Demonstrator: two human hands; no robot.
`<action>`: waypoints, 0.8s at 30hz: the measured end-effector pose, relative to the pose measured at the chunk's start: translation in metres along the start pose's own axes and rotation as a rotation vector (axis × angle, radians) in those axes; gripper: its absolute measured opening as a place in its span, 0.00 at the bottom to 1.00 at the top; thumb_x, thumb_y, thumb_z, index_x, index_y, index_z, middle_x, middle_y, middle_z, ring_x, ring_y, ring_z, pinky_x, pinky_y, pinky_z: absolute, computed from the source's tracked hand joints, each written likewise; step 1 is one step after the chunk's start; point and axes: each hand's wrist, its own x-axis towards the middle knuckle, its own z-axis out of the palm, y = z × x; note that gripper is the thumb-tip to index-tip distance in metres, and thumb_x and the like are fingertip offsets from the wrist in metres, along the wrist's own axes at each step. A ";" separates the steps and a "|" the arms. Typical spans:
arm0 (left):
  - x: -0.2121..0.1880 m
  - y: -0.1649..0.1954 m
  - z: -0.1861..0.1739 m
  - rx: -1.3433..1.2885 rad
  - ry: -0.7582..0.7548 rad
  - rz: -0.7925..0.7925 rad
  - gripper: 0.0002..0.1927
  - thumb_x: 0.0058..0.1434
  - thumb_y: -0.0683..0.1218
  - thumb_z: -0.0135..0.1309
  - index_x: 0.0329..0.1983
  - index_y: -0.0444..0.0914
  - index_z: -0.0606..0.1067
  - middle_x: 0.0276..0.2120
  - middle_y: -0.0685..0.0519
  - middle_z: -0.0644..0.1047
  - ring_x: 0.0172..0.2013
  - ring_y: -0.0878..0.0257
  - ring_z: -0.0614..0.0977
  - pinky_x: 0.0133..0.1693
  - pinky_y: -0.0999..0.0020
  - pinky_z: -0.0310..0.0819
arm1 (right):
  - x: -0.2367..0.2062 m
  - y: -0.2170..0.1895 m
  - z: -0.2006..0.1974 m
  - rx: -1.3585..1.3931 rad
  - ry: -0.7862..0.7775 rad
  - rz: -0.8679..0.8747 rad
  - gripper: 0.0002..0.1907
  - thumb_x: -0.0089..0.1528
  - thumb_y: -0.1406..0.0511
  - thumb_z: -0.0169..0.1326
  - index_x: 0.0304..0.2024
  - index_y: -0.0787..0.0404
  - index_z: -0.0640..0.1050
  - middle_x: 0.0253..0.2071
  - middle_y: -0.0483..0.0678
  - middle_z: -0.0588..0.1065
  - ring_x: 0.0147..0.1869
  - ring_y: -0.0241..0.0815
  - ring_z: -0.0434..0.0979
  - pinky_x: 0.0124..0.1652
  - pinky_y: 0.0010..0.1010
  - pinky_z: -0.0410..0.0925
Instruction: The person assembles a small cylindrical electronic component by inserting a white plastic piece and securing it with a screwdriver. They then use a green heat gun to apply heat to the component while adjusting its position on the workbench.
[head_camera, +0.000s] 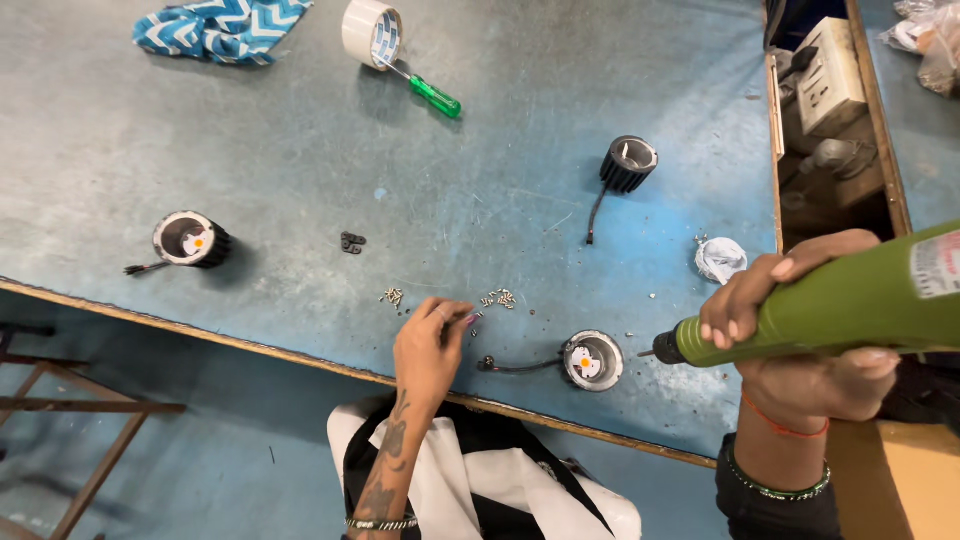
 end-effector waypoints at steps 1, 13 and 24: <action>0.001 0.000 0.002 0.031 -0.010 -0.019 0.07 0.59 0.42 0.61 0.41 0.43 0.82 0.36 0.55 0.80 0.31 0.57 0.82 0.34 0.64 0.75 | -0.002 0.001 -0.004 0.027 -0.021 0.014 0.37 0.62 0.39 0.53 0.48 0.65 0.64 0.24 0.55 0.69 0.22 0.44 0.69 0.27 0.38 0.70; 0.004 0.002 0.006 0.126 0.086 0.127 0.05 0.57 0.46 0.63 0.34 0.42 0.80 0.38 0.51 0.77 0.40 0.51 0.81 0.37 0.56 0.75 | -0.043 0.085 -0.072 0.454 0.064 0.149 0.19 0.72 0.56 0.53 0.52 0.65 0.67 0.31 0.60 0.68 0.32 0.54 0.69 0.40 0.52 0.69; 0.013 0.017 -0.009 0.249 0.013 0.211 0.03 0.61 0.43 0.59 0.35 0.39 0.79 0.33 0.47 0.80 0.35 0.45 0.82 0.38 0.52 0.75 | -0.032 0.128 -0.079 0.593 -0.037 0.020 0.20 0.69 0.56 0.53 0.54 0.61 0.68 0.30 0.55 0.70 0.30 0.50 0.71 0.38 0.47 0.70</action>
